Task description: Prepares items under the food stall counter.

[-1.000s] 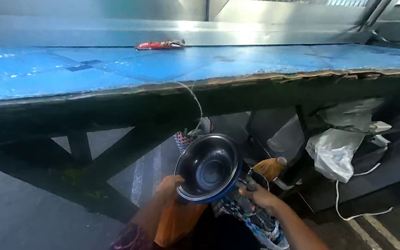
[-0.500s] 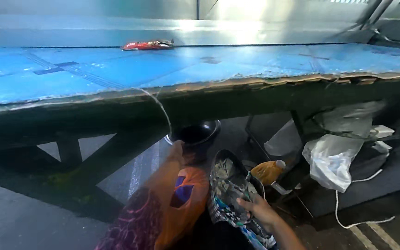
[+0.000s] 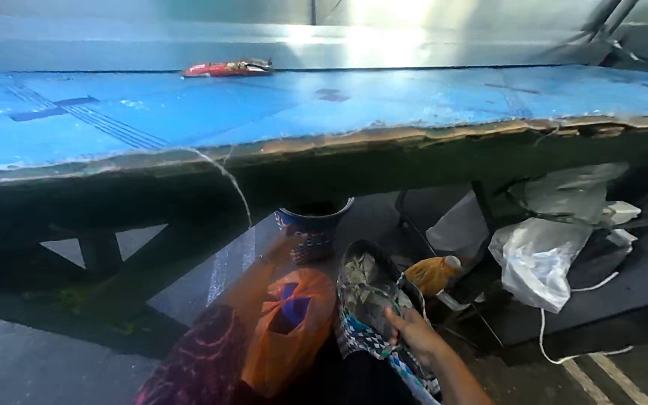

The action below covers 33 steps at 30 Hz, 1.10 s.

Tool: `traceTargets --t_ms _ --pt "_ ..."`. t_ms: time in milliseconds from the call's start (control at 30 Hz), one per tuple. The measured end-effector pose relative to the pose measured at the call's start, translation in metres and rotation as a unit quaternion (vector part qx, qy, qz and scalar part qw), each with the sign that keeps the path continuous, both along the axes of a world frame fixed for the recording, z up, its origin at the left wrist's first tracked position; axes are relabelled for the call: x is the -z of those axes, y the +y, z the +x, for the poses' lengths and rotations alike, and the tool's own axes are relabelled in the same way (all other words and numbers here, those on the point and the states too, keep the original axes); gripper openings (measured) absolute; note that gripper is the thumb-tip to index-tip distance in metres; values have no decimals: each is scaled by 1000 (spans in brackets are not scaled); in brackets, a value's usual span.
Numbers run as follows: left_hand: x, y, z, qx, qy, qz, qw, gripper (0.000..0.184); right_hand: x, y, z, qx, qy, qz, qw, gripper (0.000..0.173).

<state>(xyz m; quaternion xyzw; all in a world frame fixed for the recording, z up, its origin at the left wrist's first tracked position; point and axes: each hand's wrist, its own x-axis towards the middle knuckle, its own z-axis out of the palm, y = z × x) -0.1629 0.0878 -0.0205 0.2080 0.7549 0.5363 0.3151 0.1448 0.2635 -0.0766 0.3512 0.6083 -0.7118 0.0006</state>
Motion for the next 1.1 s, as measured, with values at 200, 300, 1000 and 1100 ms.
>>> traceTargets --t_ms 200,300,1000,1100 --pt "20 5 11 -55 -185 141 971 68 5 -2 -8 2 -12 -4 1000 38" --pt "-2 37 9 -186 -222 185 939 69 3 -10 -4 7 -11 -9 1000 38" --pt "-117 73 48 -194 -113 93 970 37 21 -26 15 32 47 -25 998 31" --pt "-124 59 48 -62 -95 5 994 44 19 -27 15 37 39 -29 998 29"
